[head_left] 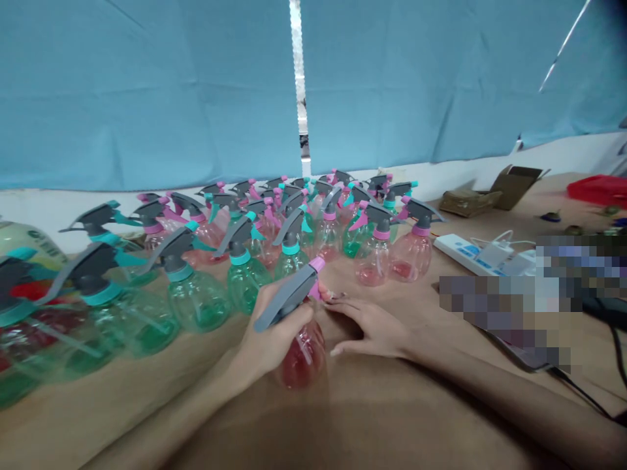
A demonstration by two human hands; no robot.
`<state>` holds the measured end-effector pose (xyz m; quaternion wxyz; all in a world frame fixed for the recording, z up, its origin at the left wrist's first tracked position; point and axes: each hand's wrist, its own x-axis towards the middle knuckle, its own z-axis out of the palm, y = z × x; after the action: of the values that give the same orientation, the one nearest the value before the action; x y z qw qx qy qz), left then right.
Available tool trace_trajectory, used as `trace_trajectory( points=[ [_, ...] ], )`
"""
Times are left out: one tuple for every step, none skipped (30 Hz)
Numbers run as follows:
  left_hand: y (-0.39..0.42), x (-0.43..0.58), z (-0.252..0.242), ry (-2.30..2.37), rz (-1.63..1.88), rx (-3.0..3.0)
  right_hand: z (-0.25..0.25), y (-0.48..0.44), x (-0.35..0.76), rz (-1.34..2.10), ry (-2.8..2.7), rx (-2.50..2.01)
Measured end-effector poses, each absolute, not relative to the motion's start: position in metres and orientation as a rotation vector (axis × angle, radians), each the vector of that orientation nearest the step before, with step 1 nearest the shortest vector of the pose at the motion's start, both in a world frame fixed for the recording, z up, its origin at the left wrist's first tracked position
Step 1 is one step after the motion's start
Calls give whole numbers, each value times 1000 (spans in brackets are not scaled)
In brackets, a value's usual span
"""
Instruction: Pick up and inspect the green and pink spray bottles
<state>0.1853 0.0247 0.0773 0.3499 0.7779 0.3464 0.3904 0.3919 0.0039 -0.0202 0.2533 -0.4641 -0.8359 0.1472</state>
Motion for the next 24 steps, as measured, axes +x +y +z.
trace_trajectory(
  points=[
    [24, 185, 78, 896, 1003, 2020, -21, 6, 392, 393, -2282, -1254],
    [24, 185, 79, 882, 993, 2023, -22, 9, 392, 389, -2286, -1249],
    [24, 185, 80, 855, 979, 2023, -22, 10, 392, 387, -2287, -1248],
    [24, 185, 81, 820, 964, 2013, -23, 11, 392, 387, -2287, -1249],
    [24, 185, 82, 785, 949, 1994, -23, 11, 392, 389, -2287, -1249],
    [24, 185, 82, 754, 935, 1969, -23, 11, 392, 391, -2288, -1249],
    [24, 185, 82, 733, 926, 1941, -23, 11, 392, 389, -2289, -1248],
    [25, 185, 82, 722, 920, 1915, -23, 11, 392, 384, -2290, -1246],
    [25, 185, 81, 713, 914, 1897, -23, 11, 392, 375, -2290, -1244],
    [26, 185, 81, 708, 910, 1889, -23, 11, 392, 366, -2289, -1242],
    [26, 184, 80, 703, 909, 1890, -23, 10, 392, 357, -2289, -1241],
    [27, 184, 80, 698, 910, 1899, -23, 10, 392, 349, -2288, -1242],
    [27, 184, 80, 698, 915, 1918, -23, 10, 392, 345, -2288, -1245],
    [28, 184, 79, 707, 924, 1945, -23, 10, 392, 343, -2289, -1251],
    [28, 184, 79, 727, 939, 1975, -23, 10, 392, 342, -2291, -1255],
    [29, 184, 80, 754, 959, 2005, -23, 10, 392, 341, -2293, -1257],
    [29, 184, 80, 780, 978, 2032, -23, 10, 391, 339, -2296, -1255],
    [29, 184, 80, 802, 988, 2053, -23, 10, 391, 337, -2300, -1251],
    [29, 184, 80, 819, 986, 2062, -23, 10, 391, 334, -2306, -1247],
    [29, 184, 80, 829, 970, 2064, -23, 10, 390, 329, -2311, -1247],
    [29, 184, 79, 838, 953, 2059, -23, 10, 390, 323, -2317, -1250],
    [29, 184, 79, 846, 940, 2053, -24, 10, 389, 319, -2321, -1254],
    [29, 184, 79, 857, 937, 2047, -24, 10, 389, 315, -2325, -1258],
    [29, 184, 78, 867, 947, 2042, -25, 11, 388, 312, -2327, -1260]
  ],
)
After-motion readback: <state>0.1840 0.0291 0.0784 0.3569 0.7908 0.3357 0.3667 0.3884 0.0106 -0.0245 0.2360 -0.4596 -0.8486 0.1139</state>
